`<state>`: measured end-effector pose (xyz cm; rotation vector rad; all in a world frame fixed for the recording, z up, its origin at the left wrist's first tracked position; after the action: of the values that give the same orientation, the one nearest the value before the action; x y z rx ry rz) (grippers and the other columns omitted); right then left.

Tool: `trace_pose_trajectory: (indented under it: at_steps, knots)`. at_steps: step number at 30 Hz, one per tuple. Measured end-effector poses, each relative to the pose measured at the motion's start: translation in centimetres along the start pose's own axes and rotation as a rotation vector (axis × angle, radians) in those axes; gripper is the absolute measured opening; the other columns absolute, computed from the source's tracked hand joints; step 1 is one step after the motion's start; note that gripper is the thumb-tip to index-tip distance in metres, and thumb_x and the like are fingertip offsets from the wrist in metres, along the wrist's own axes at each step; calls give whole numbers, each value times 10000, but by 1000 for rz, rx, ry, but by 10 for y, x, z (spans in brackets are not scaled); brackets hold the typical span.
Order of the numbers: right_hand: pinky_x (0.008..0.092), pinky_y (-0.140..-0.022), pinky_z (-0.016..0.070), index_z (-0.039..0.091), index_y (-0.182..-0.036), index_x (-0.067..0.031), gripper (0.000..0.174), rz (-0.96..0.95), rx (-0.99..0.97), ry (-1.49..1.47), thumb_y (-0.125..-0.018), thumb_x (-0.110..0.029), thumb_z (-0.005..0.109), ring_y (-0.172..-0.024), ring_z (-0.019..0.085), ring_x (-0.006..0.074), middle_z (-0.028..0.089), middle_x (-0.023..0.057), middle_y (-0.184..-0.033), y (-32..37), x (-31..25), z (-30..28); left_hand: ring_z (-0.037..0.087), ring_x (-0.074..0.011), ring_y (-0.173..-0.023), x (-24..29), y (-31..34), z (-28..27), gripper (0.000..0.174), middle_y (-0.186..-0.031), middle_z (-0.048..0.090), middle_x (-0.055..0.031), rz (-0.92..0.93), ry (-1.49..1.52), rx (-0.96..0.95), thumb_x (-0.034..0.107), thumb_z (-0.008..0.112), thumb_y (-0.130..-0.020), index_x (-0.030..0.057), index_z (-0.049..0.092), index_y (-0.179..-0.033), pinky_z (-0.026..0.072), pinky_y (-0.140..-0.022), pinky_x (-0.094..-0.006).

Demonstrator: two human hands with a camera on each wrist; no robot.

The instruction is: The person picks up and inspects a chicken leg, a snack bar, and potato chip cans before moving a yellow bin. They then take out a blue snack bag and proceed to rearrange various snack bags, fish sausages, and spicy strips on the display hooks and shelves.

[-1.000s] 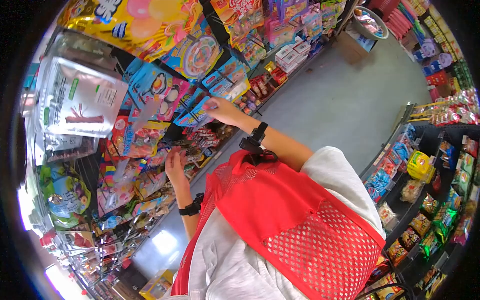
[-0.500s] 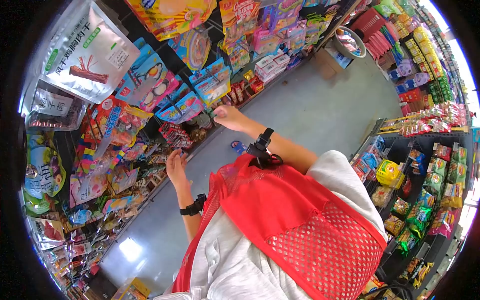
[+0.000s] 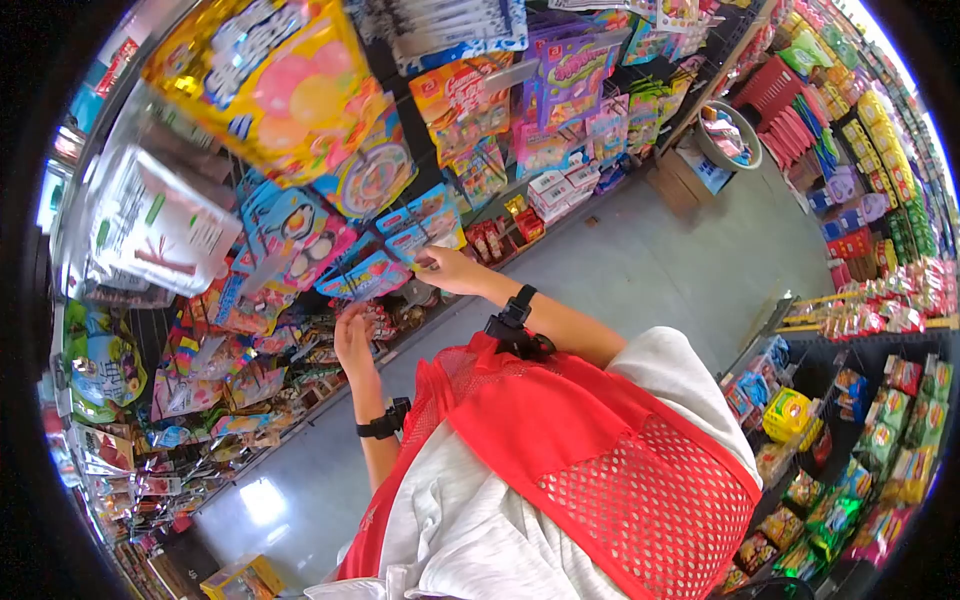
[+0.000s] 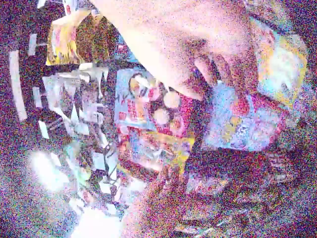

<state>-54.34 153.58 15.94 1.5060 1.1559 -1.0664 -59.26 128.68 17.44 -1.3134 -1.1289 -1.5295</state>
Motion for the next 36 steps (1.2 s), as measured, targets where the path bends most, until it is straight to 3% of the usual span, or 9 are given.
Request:
trace_pose_trajectory:
  at_steps: [1, 2, 4, 7, 11, 12, 16, 28, 36]
  knots:
    - [350, -908, 495, 556, -1258, 7, 470, 34, -29, -30, -899, -284, 640, -1017, 643, 261, 655, 163, -1149, 0, -5, -20, 640, -174, -1045, 1, -8, 16, 281, -1219, 628, -79, 23, -11, -8, 145, 519, -997, 27, 554, -1250, 498, -841, -278]
    - [342, -759, 543, 554, -1260, -2, 454, 128, -99, -108, -908, -278, 634, -920, 664, 227, 669, 147, -1099, -5, 3, -39, 633, -192, -1068, 1, -19, 31, 316, -1238, 616, -84, 46, -22, -19, 169, 522, -1002, 25, 535, -1283, 496, -857, -291]
    - [316, -814, 524, 586, -1194, 9, 377, -2, -7, -69, -915, -238, 642, -926, 658, 190, 677, 122, -1015, -17, 13, -82, 617, -223, -1110, 11, -43, 70, 413, -1311, 572, -99, 133, -82, -50, 185, 541, -997, 34, 479, -1377, 486, -897, -311]
    - [300, -444, 488, 543, -1236, 12, 388, -343, 133, -7, -923, -208, 608, -652, 655, 177, 654, 122, -1096, -43, 32, -130, 577, -197, -1151, 29, -73, 125, 352, -1329, 557, -114, 219, -134, -25, 45, 519, -971, 4, 516, -1320, 482, -949, -309]
    - [323, -784, 533, 615, -1163, 9, 311, -70, 110, -175, -915, -177, 624, -934, 661, 195, 675, 118, -1059, -31, 35, -195, 505, -224, -1265, 64, -96, 189, 612, -1532, 328, -130, 380, -244, -33, 15, 549, -949, 80, 296, -1503, 458, -971, -326]
    - [318, -802, 518, 618, -1156, 9, 305, -121, 136, -173, -914, -176, 633, -939, 652, 178, 679, 108, -1030, -29, 33, -206, 462, -253, -1311, 76, -97, 203, 720, -1596, 175, -116, 352, -275, -43, 15, 563, -945, 123, 180, -1545, 457, -954, -336]
    - [309, -858, 494, 613, -1178, -1, 312, -167, 152, -177, -914, -166, 639, -973, 639, 162, 682, 95, -1039, -30, 44, -241, 439, -339, -1323, 94, -110, 236, 793, -1613, 50, -117, 395, -255, 23, 39, 582, -946, 205, 115, -1566, 482, -924, -396]
    - [320, -827, 522, 610, -1154, -9, 277, -198, 108, -182, -928, -167, 637, -918, 658, 180, 671, 94, -1060, -30, 28, -289, 416, -360, -1332, 107, -140, 253, 777, -1581, -20, -196, 541, -459, 183, 76, 619, -933, 241, 181, -1554, 492, -958, -446]
    - [323, -898, 511, 422, -1422, -86, 511, -354, -154, -175, -952, -142, 615, -1084, 624, 165, 614, 77, -1245, -28, -48, -291, 450, -350, -1301, 94, -114, 272, 807, -1568, 99, -196, 556, -457, 175, -34, 627, -864, 174, 235, -1538, 515, -943, -392]
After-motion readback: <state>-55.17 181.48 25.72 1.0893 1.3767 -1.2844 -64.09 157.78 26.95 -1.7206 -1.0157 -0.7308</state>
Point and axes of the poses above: each hand's wrist, its own y-axis away from the middle knuckle, its own z-axis out of the palm, x = y × z, the point moved 3 cm from there along -y, towards the middle knuckle
